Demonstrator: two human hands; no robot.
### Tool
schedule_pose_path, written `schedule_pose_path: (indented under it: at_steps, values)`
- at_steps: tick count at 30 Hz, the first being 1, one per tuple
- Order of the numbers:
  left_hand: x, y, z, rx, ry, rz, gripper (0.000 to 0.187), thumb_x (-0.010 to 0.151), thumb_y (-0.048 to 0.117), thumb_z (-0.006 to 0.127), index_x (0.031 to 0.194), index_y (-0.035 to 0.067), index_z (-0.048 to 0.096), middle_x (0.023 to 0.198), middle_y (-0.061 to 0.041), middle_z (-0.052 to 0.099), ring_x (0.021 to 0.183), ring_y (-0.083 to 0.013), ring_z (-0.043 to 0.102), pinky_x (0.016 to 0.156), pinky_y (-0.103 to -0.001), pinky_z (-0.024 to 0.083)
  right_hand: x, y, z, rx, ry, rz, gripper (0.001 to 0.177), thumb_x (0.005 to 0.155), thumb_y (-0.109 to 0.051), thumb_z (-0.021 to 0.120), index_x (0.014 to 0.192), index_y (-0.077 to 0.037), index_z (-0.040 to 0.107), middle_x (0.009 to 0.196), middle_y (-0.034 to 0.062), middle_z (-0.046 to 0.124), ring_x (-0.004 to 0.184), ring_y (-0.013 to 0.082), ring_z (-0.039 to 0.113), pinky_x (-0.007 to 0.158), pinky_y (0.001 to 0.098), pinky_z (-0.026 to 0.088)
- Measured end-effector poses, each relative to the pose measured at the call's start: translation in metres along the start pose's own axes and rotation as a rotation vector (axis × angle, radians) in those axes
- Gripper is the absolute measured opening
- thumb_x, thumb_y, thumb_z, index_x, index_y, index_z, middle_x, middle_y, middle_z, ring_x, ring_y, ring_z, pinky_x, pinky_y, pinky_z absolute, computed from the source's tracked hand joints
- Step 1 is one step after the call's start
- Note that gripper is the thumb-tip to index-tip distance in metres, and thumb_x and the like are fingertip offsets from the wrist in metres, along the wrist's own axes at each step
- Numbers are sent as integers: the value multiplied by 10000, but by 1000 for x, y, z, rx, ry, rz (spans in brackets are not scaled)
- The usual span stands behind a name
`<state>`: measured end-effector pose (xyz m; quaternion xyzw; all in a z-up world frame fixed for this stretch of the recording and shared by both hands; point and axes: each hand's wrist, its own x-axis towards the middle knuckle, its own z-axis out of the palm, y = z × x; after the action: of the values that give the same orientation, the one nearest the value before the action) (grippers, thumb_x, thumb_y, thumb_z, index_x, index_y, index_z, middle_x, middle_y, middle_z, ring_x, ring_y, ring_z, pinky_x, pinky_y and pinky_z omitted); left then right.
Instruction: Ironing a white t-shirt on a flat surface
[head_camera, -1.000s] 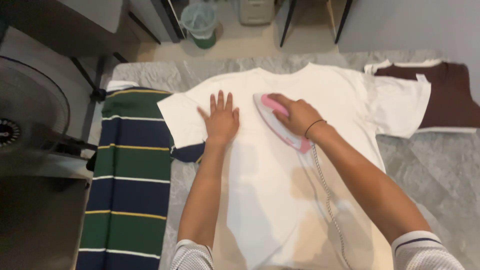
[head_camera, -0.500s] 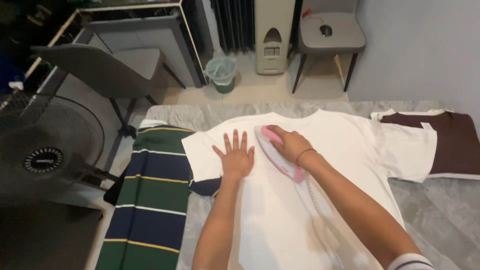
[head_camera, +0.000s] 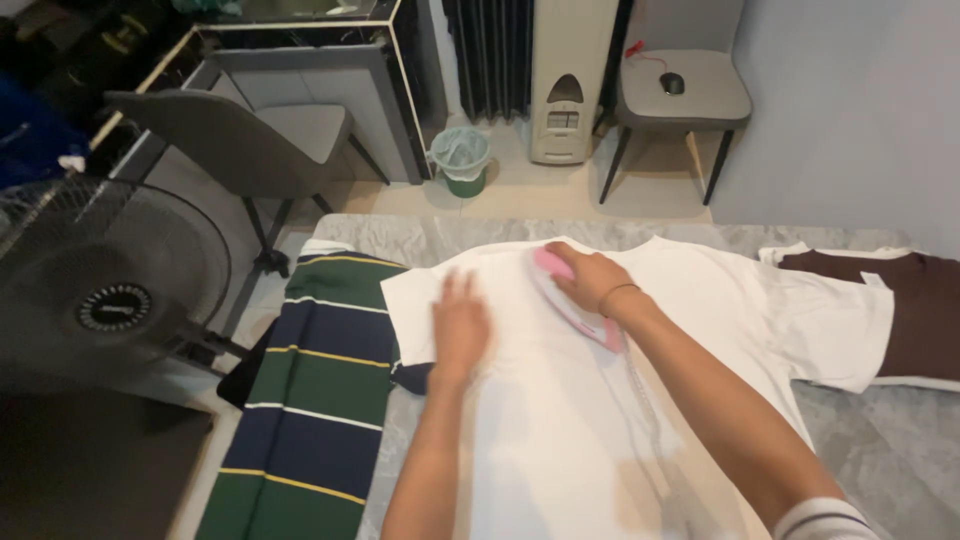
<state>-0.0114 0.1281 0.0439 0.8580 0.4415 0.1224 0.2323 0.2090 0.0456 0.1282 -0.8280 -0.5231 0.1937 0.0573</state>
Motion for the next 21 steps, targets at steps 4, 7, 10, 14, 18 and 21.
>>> schedule_pose_path:
  at_steps: [4, 7, 10, 14, 18, 21]
  values:
    - [-17, -76, 28, 286, 683, -302, 372, 898, 284, 604, 1222, 101, 615, 1129, -131, 564, 1077, -341, 586, 816, -495, 502, 23, -28, 0, -34, -59, -193, 593, 979, -455, 552, 1533, -394, 351, 1315, 260, 663, 1282, 440, 601, 1111, 529, 468]
    - [-47, -106, 39, 441, 764, -423, 433, 809, 498, 709, 1059, 156, 622, 934, -49, 549, 915, -297, 575, 704, -462, 479, 22, -39, 5, -25, -103, -262, 558, 974, -429, 579, 1510, -344, 450, 1332, 269, 659, 1303, 458, 582, 1135, 538, 445]
    - [-53, -118, 44, 345, 777, -390, 502, 776, 567, 741, 1038, 159, 612, 915, -44, 543, 908, -306, 570, 706, -462, 480, 16, -43, -6, -14, -79, -253, 522, 968, -412, 592, 1479, -338, 517, 1348, 238, 661, 1303, 449, 581, 1137, 531, 444]
    - [-64, -101, 32, 232, 858, -279, 340, 789, 384, 785, 898, 143, 572, 877, -49, 519, 898, -325, 567, 713, -450, 469, 56, -19, 12, -139, 4, -105, 562, 944, -529, 596, 1490, -513, 462, 1323, 138, 692, 1260, 354, 632, 1078, 484, 497]
    - [-62, -109, 39, 172, 890, -249, 289, 772, 327, 794, 814, 161, 561, 872, -40, 508, 908, -323, 550, 727, -460, 453, 31, -53, -2, -160, -25, -183, 539, 941, -497, 608, 1465, -510, 484, 1332, 68, 700, 1275, 328, 629, 1077, 482, 498]
    - [-62, -109, 36, 83, 891, -248, 268, 754, 291, 787, 784, 175, 547, 858, -23, 511, 913, -315, 551, 747, -470, 453, 17, -82, -7, -71, -116, -373, 549, 923, -485, 620, 1461, -435, 523, 1340, 136, 691, 1305, 415, 586, 1143, 530, 451]
